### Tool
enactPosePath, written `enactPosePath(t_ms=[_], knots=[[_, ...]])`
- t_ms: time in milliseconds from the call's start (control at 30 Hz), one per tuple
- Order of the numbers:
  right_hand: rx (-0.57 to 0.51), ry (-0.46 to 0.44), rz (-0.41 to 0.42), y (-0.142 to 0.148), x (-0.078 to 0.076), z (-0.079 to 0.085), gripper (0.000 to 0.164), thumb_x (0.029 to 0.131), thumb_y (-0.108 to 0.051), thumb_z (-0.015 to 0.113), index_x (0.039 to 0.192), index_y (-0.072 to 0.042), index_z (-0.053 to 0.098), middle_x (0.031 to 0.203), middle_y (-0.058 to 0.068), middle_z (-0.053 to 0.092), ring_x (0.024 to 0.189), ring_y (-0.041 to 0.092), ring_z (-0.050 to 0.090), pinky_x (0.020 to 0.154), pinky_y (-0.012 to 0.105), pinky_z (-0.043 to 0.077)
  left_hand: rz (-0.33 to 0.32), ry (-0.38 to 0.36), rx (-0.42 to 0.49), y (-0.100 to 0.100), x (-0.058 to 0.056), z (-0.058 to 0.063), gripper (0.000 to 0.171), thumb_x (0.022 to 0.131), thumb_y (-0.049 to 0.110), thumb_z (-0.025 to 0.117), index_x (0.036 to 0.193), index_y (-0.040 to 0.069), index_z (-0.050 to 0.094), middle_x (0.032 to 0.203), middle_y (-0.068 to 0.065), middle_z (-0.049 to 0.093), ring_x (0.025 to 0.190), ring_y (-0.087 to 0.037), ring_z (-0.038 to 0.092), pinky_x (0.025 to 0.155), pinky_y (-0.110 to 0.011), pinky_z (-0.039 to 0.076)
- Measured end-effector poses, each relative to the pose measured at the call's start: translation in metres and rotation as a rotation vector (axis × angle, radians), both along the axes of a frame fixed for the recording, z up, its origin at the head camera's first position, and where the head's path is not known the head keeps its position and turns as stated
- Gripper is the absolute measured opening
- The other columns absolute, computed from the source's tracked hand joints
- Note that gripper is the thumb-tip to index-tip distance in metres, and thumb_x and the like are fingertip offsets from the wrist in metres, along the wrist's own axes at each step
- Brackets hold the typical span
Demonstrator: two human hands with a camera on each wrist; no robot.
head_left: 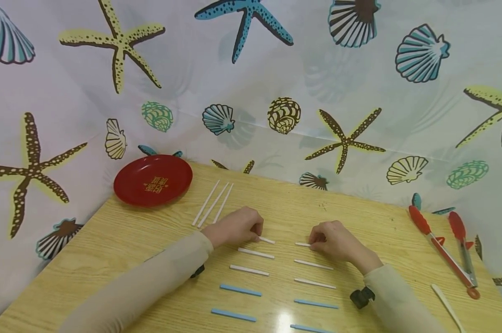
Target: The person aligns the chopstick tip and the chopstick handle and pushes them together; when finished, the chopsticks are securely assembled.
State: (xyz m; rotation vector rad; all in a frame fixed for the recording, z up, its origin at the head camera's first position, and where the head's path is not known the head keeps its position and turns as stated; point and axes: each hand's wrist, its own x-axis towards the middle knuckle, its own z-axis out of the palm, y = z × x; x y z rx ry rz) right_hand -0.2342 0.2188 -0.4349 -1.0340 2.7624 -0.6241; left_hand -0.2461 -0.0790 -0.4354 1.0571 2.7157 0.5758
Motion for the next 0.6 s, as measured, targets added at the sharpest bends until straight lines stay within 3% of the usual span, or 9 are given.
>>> enactPosePath(t_ms=[367,600], knots=[[0.005,-0.011,-0.026,-0.0004,0.0003,-0.0033,0.007,0.089,-0.009,0.075,0.086,-0.012,0.069,0.076,-0.01,0.06,0.067,0.003,0.053,0.062,0.025,0.048,0.01,0.002,-0.004,0.0012,0.0005,0.001,0.012,0.091,0.011,0.074,0.082,0.012,0.066,0.073,0.007,0.058,0.066,-0.008,0.054,0.061,-0.025,0.048],[0.016,-0.035,-0.061,0.0008,0.0029,0.0016,0.006,0.094,-0.011,0.069,0.091,-0.008,0.065,0.079,-0.007,0.057,0.069,0.006,0.051,0.063,0.027,0.046,0.057,0.012,0.077,-0.0008,0.0005,0.0048,0.004,0.1,0.009,0.061,0.097,0.006,0.061,0.078,0.001,0.059,0.065,-0.011,0.052,0.06,-0.027,0.047]])
